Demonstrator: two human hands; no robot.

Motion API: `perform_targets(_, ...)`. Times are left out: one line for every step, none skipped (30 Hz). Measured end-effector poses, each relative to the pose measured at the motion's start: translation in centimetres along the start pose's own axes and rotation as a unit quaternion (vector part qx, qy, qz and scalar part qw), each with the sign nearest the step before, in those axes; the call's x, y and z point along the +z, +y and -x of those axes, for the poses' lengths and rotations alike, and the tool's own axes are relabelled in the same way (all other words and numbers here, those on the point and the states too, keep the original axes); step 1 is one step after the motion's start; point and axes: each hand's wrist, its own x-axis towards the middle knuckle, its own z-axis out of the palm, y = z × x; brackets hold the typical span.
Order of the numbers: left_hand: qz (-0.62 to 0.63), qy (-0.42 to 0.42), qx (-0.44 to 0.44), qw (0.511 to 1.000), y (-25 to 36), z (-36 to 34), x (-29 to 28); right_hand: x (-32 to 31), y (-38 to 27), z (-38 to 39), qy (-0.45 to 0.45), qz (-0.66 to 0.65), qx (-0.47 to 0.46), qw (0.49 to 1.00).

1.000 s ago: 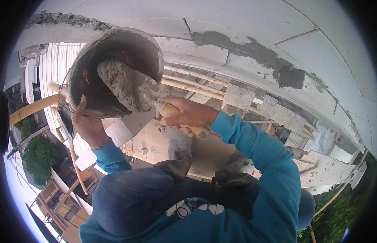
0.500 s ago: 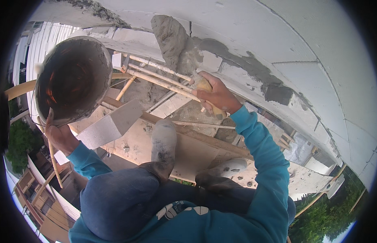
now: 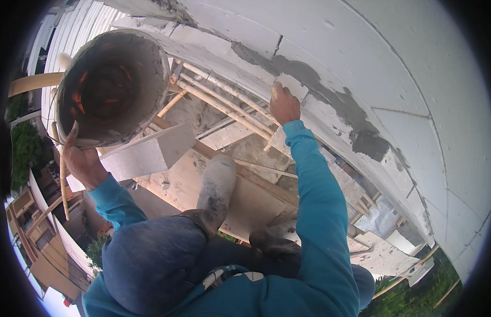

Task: The person installs white rectangular tiles on a wall using a trowel to apply cement mortar and a hammer to tap tiles into place. The person repeatedly scoops mortar from a bucket, spreads it on the wall, positions tiles, and adjusts them.

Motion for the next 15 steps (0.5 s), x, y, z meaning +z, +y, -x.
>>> perform_targets(0.035,0.012,-0.013,0.999,0.1,0.3,0.3,0.6,0.3,-0.1,-0.025,0.026,0.032,0.999)
perform_targets(0.07,0.023,-0.027,0.997,0.3,0.3,0.6,1.2,0.7,-0.2,-0.05,0.052,0.065,0.995)
perform_targets(0.04,0.001,-0.001,0.999,0.1,0.3,-0.1,1.4,0.6,0.5,-0.023,0.035,0.065,0.997)
perform_targets(0.01,-0.023,0.024,0.999,-0.2,0.3,-0.8,1.5,0.5,1.5,0.005,0.018,0.066,0.998)
perform_targets(-0.02,-0.049,0.048,0.997,-0.5,0.2,-1.3,1.5,0.5,2.6,0.034,0.002,0.068,0.997)
perform_targets(-0.016,-0.028,0.034,0.999,-0.4,0.2,-1.1,1.3,0.2,3.3,0.027,-0.001,0.068,0.997)
perform_targets(-0.011,-0.007,0.021,1.0,-0.3,0.2,-0.7,1.2,-0.3,4.1,0.021,-0.003,0.068,0.997)
perform_targets(-0.006,0.014,0.008,1.0,-0.2,0.2,-0.4,1.1,-0.8,4.8,0.015,-0.007,0.068,0.998)
perform_targets(-0.192,-0.029,0.117,0.974,0.0,0.3,-0.7,1.2,-0.9,5.0,0.003,-0.008,0.056,0.998)
perform_targets(-0.368,-0.072,0.219,0.901,-0.3,0.7,-1.3,1.9,-0.6,5.6,-0.011,-0.007,0.047,0.999)
perform_targets(-0.527,-0.11,0.312,0.783,-0.7,0.7,-1.6,2.6,-0.2,6.0,-0.025,-0.007,0.038,0.999)
perform_targets(-0.405,-0.077,0.237,0.88,-0.7,0.7,-1.0,3.2,-0.3,6.0,-0.047,-0.007,0.048,0.998)
perform_targets(-0.271,-0.041,0.155,0.949,-0.7,0.6,-0.3,4.1,-0.2,5.9,-0.037,0.003,0.042,0.998)
perform_targets(-0.176,-0.025,0.094,0.98,-0.5,0.6,0.2,5.0,-0.1,5.3,-0.027,0.013,0.035,0.999)
perform_targets(-0.074,0.002,0.035,0.997,-0.7,0.6,0.9,6.0,0.3,4.6,-0.017,0.024,0.03,0.999)
